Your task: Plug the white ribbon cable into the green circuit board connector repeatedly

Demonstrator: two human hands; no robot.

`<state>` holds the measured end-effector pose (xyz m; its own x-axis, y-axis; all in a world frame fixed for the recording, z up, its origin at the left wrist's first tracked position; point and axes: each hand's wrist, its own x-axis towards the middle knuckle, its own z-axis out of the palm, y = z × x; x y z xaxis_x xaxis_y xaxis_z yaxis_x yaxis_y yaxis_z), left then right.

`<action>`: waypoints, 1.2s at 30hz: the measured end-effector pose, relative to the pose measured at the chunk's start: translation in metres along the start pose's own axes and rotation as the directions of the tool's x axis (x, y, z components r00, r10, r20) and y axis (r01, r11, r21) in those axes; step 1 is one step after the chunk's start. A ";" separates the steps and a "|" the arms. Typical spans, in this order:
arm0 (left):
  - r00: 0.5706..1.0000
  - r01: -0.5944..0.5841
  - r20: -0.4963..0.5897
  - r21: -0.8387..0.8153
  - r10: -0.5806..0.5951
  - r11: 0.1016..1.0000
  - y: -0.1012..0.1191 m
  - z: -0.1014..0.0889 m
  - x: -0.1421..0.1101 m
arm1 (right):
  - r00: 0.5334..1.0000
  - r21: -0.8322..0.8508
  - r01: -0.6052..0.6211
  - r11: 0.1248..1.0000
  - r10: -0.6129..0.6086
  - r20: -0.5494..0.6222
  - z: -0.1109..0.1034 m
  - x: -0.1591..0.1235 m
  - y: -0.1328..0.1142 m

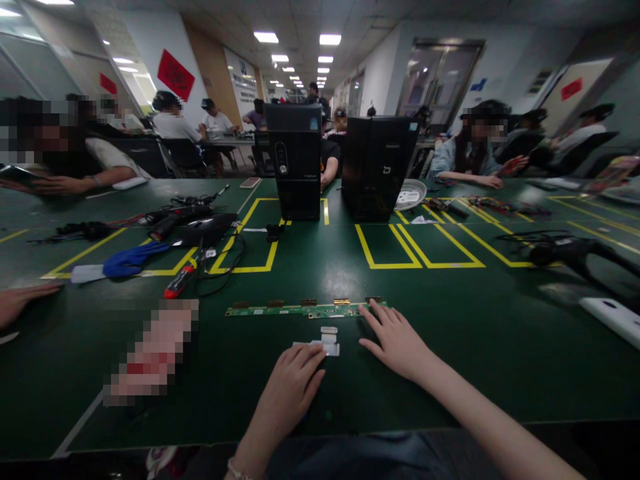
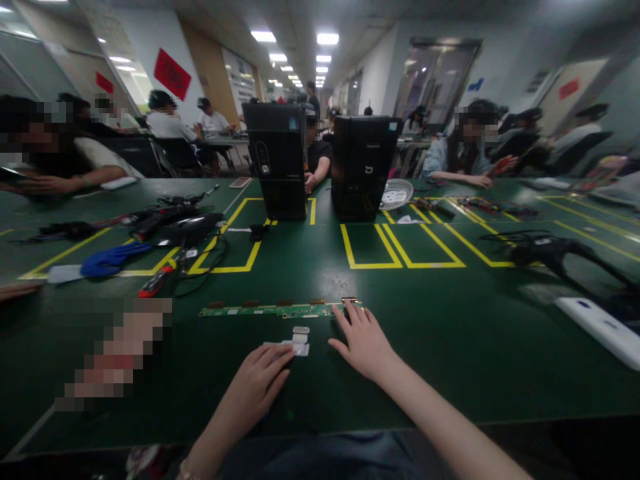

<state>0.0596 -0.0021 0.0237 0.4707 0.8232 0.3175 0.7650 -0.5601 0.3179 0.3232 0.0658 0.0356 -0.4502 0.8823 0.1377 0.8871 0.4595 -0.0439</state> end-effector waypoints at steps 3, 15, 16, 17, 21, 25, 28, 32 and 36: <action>1.000 -0.002 -0.008 -0.010 0.002 1.000 -0.001 0.000 0.000 | 0.991 0.056 0.134 0.989 -0.133 -0.026 -0.010 0.010 0.008; 0.999 -0.028 0.030 -0.030 0.029 0.999 0.016 -0.007 0.012 | 0.968 0.236 0.249 0.939 -0.251 -0.023 0.014 0.014 0.012; 0.999 -0.032 0.038 -0.021 0.033 0.999 0.017 -0.006 0.015 | 0.968 0.236 0.249 0.939 -0.251 -0.023 0.014 0.014 0.012; 0.998 -0.035 0.047 -0.013 0.036 0.999 0.019 -0.005 0.017 | 0.968 0.237 0.248 0.939 -0.250 -0.024 0.013 0.014 0.012; 0.994 -0.044 0.097 0.014 0.042 0.999 0.022 0.004 0.021 | 0.970 0.244 0.239 0.940 -0.241 -0.023 0.012 0.014 0.010; 0.995 -0.038 0.098 0.013 0.037 0.999 0.027 0.012 0.021 | 0.970 0.252 0.240 0.938 -0.242 -0.021 0.012 0.012 0.010; 0.994 -0.031 0.108 0.029 0.028 0.999 0.031 0.016 0.022 | 0.969 0.262 0.244 0.933 -0.245 -0.032 0.012 0.010 0.009; 0.995 -0.010 0.101 0.052 0.005 0.999 0.034 0.021 0.024 | 0.968 0.264 0.247 0.932 -0.248 -0.032 0.012 0.007 0.007; 0.996 -0.003 0.087 0.049 -0.001 0.999 0.036 0.022 0.024 | 0.967 0.262 0.253 0.931 -0.253 -0.035 0.013 0.005 0.007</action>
<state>0.1080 0.0000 0.0234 0.5060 0.8290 0.2384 0.7844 -0.5572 0.2727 0.3257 0.0744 0.0233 -0.6561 0.7331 0.1790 0.6853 0.6781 -0.2655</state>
